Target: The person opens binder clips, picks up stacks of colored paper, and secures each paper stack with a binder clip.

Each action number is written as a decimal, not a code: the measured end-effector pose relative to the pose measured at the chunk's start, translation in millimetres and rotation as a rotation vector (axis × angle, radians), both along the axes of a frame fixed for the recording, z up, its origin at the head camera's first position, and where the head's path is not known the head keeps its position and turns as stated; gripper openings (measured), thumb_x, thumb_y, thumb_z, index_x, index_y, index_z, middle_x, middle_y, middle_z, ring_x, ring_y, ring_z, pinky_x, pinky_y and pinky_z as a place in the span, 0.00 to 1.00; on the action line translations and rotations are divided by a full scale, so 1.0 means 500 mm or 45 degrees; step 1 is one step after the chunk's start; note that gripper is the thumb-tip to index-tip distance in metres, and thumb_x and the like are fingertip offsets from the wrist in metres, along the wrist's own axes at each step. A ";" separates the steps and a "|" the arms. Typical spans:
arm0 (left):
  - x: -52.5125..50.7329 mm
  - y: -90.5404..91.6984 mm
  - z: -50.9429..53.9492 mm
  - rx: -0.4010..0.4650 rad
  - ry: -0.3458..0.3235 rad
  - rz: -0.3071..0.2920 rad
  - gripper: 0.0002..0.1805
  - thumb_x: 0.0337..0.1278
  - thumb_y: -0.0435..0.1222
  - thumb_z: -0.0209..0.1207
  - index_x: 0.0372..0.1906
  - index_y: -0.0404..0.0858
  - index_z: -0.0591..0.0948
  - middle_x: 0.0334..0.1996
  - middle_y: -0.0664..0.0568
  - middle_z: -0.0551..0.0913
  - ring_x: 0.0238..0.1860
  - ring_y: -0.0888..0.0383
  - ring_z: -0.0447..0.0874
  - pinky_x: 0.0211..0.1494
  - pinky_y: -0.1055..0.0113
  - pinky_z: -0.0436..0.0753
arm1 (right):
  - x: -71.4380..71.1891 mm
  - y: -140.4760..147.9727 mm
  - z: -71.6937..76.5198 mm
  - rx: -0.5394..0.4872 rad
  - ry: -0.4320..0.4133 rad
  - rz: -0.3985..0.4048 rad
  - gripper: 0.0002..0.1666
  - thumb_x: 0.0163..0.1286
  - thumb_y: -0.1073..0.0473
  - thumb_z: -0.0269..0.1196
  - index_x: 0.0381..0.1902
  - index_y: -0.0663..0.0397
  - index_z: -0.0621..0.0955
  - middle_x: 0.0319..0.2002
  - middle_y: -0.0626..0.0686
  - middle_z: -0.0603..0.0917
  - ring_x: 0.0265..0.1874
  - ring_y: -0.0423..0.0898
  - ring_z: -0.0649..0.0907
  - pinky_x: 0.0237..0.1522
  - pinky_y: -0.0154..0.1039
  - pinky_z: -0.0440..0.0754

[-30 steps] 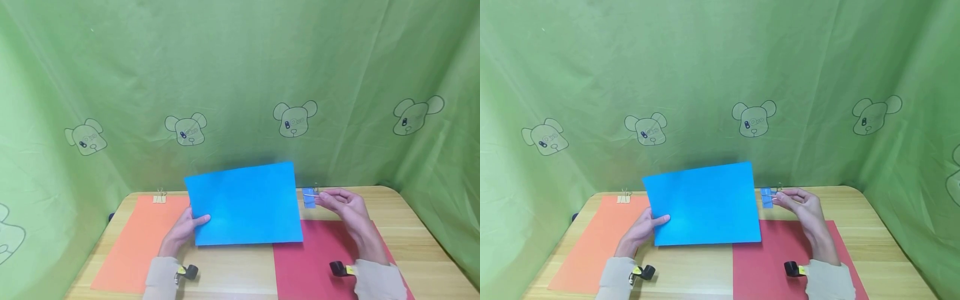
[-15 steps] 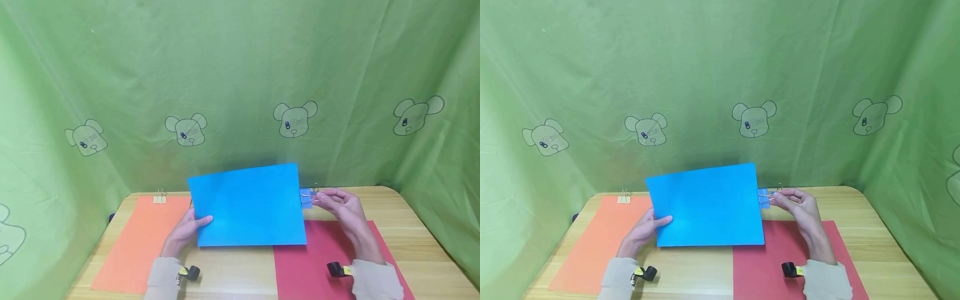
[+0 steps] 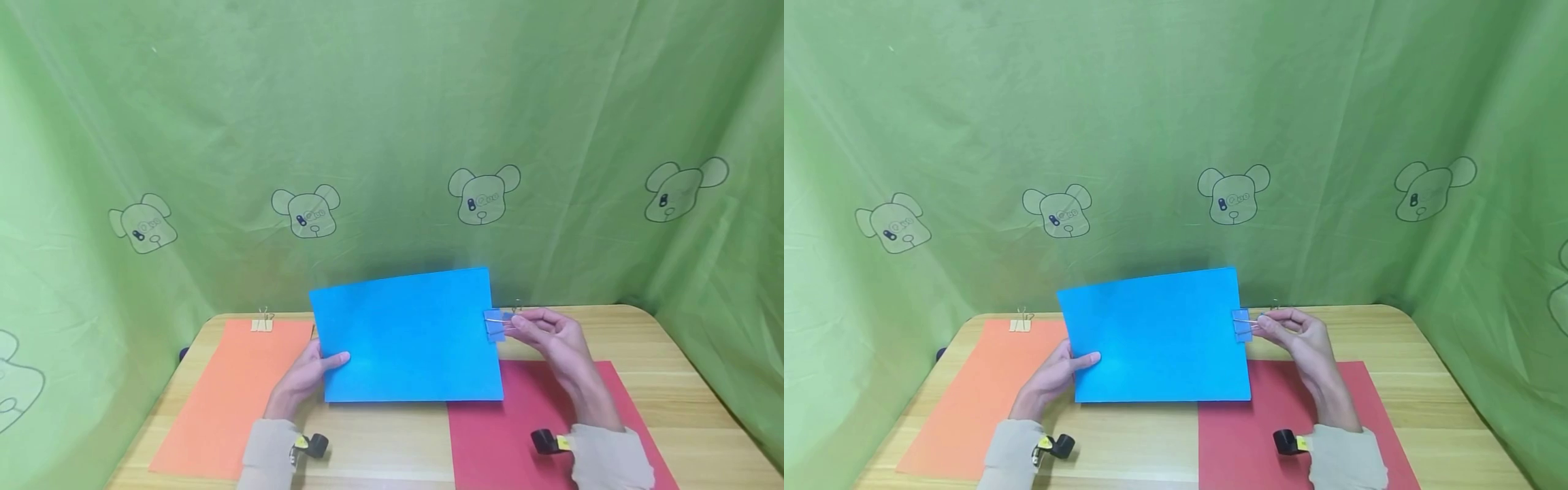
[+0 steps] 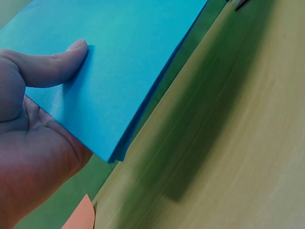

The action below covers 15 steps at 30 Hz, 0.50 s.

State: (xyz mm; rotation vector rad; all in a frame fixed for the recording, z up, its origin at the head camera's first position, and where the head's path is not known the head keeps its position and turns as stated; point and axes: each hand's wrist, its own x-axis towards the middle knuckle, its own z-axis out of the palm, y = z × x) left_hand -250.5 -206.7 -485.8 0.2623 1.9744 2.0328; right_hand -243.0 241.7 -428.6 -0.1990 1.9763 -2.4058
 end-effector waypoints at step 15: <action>0.000 0.001 0.000 0.001 -0.015 0.001 0.38 0.67 0.31 0.62 0.76 0.31 0.57 0.68 0.36 0.70 0.68 0.44 0.70 0.74 0.47 0.66 | -0.002 -0.015 -0.004 -0.015 0.020 0.042 0.15 0.74 0.64 0.65 0.53 0.70 0.79 0.41 0.54 0.90 0.43 0.50 0.90 0.54 0.38 0.83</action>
